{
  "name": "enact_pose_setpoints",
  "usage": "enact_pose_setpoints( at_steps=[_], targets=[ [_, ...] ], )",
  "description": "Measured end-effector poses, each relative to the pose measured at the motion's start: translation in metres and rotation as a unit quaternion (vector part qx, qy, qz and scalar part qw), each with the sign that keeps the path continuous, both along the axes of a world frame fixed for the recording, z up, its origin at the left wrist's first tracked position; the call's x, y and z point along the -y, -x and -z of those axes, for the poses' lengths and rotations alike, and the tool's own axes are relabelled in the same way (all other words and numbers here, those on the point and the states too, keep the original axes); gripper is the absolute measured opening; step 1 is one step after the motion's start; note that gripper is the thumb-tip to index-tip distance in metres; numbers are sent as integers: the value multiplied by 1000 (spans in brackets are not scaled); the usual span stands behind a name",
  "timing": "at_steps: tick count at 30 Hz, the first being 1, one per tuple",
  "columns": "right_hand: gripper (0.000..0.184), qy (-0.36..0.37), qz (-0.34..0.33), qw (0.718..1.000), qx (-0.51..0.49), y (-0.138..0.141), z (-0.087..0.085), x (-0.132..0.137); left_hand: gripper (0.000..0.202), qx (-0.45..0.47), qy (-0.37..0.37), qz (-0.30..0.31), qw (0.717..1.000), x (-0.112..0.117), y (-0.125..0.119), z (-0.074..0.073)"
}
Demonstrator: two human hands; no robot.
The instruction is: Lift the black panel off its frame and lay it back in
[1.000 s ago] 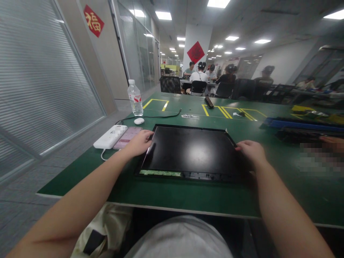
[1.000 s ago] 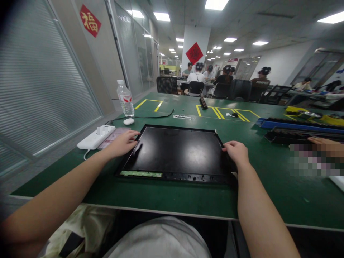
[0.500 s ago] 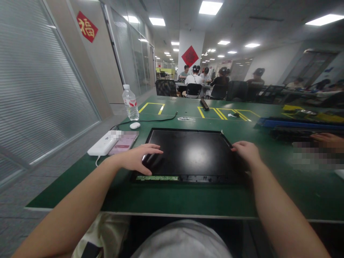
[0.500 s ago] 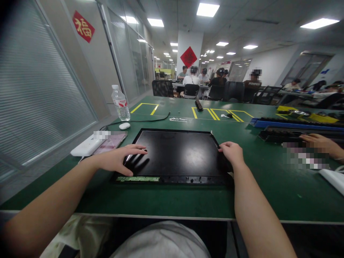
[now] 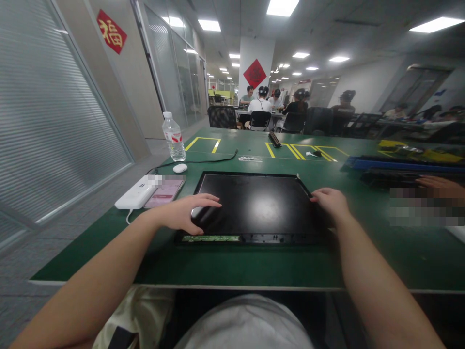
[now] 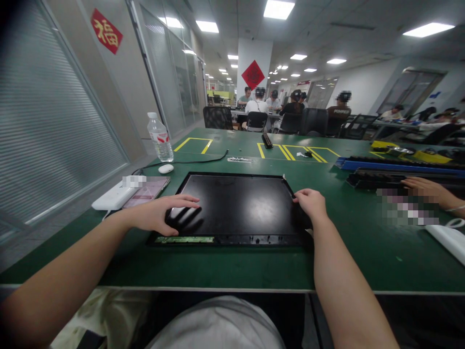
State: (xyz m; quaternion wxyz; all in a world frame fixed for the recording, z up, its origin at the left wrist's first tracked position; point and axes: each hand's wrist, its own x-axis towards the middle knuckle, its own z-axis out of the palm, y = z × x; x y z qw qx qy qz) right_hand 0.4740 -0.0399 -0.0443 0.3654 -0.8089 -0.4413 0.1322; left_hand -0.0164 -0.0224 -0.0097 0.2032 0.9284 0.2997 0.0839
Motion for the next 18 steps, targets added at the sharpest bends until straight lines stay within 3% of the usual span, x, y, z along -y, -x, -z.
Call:
enact_pose_setpoints(
  at_steps=[11,14,18],
  targets=[
    [19,9,7,1000,-3,2,-2,0,76,1,0,0,1000,0,1,-1],
    [18,10,11,1000,-3,3,-2,0,64,0,-15,-48,999,-6,2,3],
    [18,2,8,1000,-2,3,-3,1,54,-9,-77,-167,983,-17,3,11]
  ],
)
